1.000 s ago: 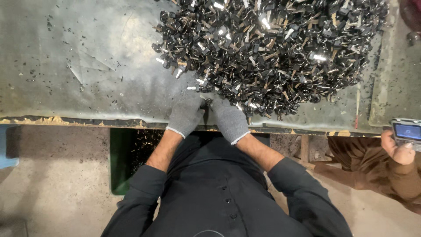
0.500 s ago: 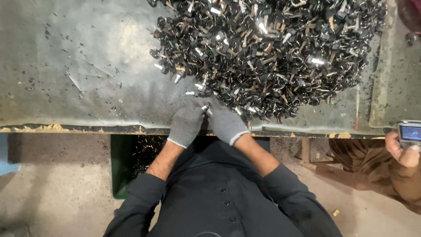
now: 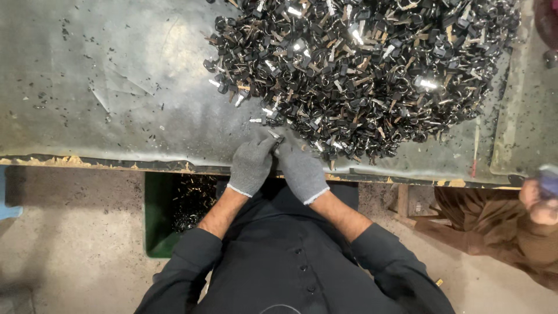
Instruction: The person, wearing gloves, sits at a workbench and sorts through a large pile of small black metal components, picking up individual pieces, handling them, and dropping selected pieces into a green bin below the table. The sorting continues steadily throughout the episode.
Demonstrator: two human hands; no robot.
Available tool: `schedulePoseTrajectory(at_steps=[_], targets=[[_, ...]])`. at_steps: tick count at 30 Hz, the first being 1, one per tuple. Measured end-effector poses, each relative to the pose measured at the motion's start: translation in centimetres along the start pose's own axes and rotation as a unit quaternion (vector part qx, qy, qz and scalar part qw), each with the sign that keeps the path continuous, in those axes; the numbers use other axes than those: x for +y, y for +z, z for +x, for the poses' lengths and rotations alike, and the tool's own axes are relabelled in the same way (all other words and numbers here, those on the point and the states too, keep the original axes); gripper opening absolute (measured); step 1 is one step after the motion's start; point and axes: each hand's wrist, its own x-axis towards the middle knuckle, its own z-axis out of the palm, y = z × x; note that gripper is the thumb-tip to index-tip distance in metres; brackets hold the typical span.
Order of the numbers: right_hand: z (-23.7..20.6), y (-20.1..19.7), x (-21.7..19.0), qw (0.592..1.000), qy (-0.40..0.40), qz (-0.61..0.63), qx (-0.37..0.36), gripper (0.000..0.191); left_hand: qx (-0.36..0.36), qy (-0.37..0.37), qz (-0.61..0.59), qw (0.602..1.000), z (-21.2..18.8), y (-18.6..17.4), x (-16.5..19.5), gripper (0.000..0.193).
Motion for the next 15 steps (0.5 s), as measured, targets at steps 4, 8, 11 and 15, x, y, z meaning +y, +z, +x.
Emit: schedulePoseTrajectory(at_steps=[4,8,11,15], targets=[[1.8,0.3,0.7,0.988,0.003,0.024,-0.155,0.022,-0.015,0.003,0.013,1.0,-0.3,-0.1,-0.3,0.041],[2.5,-1.0,2.2,0.954,0.05,0.25,-0.158,0.038,-0.012,-0.059,-0.026,0.998,-0.5,-0.6,-0.3,0.033],[1.6,-1.7,1.8,0.971,-0.01,0.235,-0.04,0.052,-0.011,-0.034,0.055,0.998,-0.5,-0.6,-0.1,0.018],[0.3,-2.4,1.0,0.987,0.007,0.118,-0.106,0.054,-0.008,-0.039,0.09,0.995,-0.9,-0.4,0.0,0.013]])
